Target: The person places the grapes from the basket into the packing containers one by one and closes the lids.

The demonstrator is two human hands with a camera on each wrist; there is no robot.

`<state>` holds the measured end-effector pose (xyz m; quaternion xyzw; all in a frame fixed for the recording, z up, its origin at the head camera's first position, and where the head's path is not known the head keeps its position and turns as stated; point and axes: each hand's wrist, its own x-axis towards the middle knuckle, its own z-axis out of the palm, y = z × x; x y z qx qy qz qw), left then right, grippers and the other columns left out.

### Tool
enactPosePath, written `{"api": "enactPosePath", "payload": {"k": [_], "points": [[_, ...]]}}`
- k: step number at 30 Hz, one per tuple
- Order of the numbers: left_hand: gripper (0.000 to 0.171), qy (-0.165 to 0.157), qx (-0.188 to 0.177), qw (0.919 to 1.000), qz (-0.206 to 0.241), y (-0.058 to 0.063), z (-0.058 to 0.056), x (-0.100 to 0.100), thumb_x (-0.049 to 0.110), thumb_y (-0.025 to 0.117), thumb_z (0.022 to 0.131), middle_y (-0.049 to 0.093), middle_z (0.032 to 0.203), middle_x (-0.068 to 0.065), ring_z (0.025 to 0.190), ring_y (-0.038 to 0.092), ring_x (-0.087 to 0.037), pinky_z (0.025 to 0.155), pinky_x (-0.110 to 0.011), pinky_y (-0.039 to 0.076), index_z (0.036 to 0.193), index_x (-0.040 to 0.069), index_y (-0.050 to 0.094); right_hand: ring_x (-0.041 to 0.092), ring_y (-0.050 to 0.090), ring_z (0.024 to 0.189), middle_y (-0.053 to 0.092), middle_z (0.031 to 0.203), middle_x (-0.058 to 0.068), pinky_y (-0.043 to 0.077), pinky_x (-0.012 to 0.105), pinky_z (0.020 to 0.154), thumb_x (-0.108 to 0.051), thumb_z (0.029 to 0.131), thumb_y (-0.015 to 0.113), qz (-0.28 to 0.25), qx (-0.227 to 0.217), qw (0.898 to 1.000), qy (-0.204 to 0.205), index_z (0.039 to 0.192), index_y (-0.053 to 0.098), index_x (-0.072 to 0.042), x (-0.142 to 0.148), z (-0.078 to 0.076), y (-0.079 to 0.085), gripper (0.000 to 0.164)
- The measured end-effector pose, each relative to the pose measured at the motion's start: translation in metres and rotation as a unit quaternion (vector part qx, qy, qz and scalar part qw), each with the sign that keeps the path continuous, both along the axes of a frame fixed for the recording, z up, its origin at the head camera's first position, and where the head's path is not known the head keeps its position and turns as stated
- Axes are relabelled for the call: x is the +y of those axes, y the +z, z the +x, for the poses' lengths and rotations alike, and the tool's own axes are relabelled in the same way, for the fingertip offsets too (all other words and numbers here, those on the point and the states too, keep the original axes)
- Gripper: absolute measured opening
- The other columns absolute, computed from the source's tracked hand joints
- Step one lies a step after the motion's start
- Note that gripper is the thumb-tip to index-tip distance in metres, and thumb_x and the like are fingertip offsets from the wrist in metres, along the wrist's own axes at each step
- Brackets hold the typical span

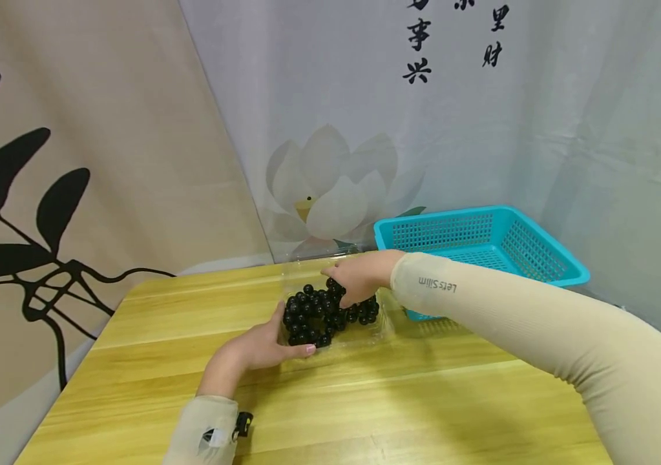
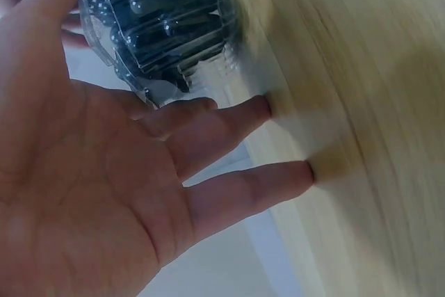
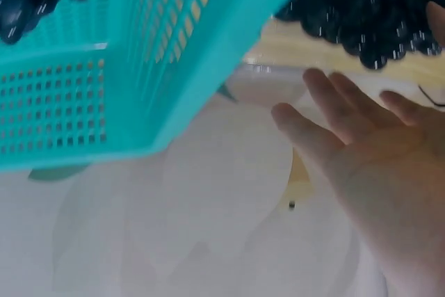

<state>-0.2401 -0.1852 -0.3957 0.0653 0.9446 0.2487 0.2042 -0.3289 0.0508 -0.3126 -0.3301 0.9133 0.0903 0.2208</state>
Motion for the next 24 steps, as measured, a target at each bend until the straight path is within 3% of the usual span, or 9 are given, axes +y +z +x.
{"api": "enactPosePath", "payload": {"k": [5, 11, 15, 24], "points": [[0.136, -0.007, 0.017, 0.9997, -0.019, 0.003, 0.003, 0.001, 0.081, 0.069, 0.085, 0.047, 0.162, -0.03, 0.144, 0.052, -0.052, 0.121, -0.068, 0.041, 0.172, 0.012, -0.009, 0.031, 0.03, 0.164, 0.025, 0.179, 0.008, 0.035, 0.054, 0.131, -0.049, 0.107, 0.061, 0.009, 0.017, 1.0, -0.006, 0.173, 0.018, -0.022, 0.014, -0.003, 0.027, 0.083], [0.138, -0.006, 0.008, 0.9998, -0.02, 0.003, 0.002, 0.002, 0.083, 0.068, 0.084, 0.048, 0.16, -0.032, 0.141, 0.055, -0.051, 0.119, -0.068, 0.043, 0.171, 0.012, -0.012, 0.031, 0.029, 0.164, 0.025, 0.179, 0.008, 0.036, 0.054, 0.13, -0.051, 0.106, 0.061, 0.011, 0.032, 0.999, -0.024, 0.172, 0.02, -0.02, 0.032, -0.007, 0.05, 0.084], [0.138, -0.01, 0.008, 0.9998, -0.017, 0.001, 0.001, -0.001, 0.082, 0.068, 0.085, 0.048, 0.16, -0.032, 0.143, 0.054, -0.051, 0.12, -0.066, 0.043, 0.17, 0.009, -0.013, 0.032, 0.026, 0.165, 0.026, 0.179, 0.007, 0.037, 0.058, 0.129, -0.051, 0.106, 0.061, 0.02, 0.027, 0.998, -0.045, 0.172, 0.022, -0.023, 0.046, -0.009, 0.059, 0.082], [0.139, -0.014, 0.006, 0.9999, 0.005, -0.002, 0.0, -0.003, 0.079, 0.069, 0.087, 0.037, 0.166, -0.033, 0.148, 0.048, -0.051, 0.123, -0.065, 0.04, 0.169, 0.009, -0.018, 0.036, 0.038, 0.159, 0.039, 0.173, 0.009, 0.043, 0.058, 0.124, -0.048, 0.105, 0.064, 0.055, 0.023, 0.996, -0.07, 0.168, 0.035, -0.019, 0.077, -0.018, 0.061, 0.075]]}}
